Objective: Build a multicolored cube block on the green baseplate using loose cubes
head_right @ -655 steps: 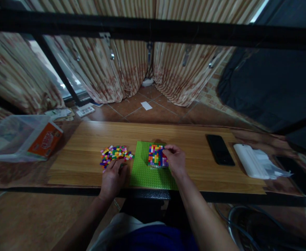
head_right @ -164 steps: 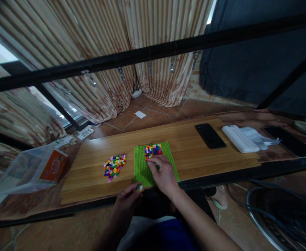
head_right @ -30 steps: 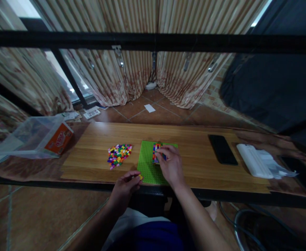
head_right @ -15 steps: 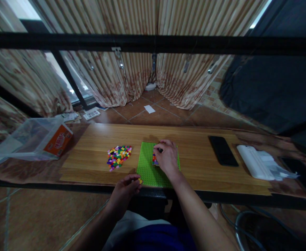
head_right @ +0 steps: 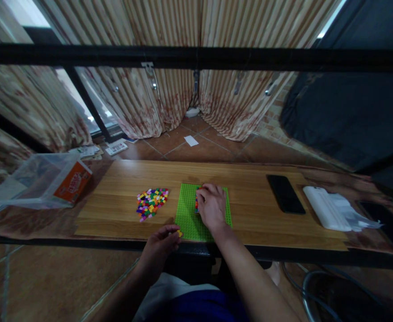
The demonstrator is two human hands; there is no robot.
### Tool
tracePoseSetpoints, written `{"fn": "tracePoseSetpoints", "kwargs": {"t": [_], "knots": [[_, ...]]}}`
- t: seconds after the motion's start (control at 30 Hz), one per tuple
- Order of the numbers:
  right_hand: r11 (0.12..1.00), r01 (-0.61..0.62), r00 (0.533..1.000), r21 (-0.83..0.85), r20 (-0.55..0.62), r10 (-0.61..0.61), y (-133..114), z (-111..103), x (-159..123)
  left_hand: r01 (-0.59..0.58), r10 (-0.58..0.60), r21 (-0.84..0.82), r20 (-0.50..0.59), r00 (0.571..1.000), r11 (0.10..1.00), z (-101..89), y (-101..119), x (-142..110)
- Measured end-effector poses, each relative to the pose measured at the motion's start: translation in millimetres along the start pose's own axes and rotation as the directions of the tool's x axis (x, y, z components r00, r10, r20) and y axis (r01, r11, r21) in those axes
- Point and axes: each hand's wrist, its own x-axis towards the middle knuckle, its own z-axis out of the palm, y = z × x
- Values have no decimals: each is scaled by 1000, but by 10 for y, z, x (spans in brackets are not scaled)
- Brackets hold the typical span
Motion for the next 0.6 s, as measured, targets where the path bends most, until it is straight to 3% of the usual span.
{"fn": "tracePoseSetpoints", "kwargs": {"t": [0.33, 0.5, 0.6], "knots": [[996, 65, 998, 59, -18, -64, 48, -86, -84, -41, 41, 1, 9, 999, 999, 34, 25, -14], [988, 27, 997, 152, -76, -16, -101, -173, -422, -35, 35, 14, -5, 999, 999, 10, 10, -25], [966, -5, 999, 257, 41, -6, -261, -239, -682, -27, 27, 22, 11, 1000, 999, 8, -3, -24]]}}
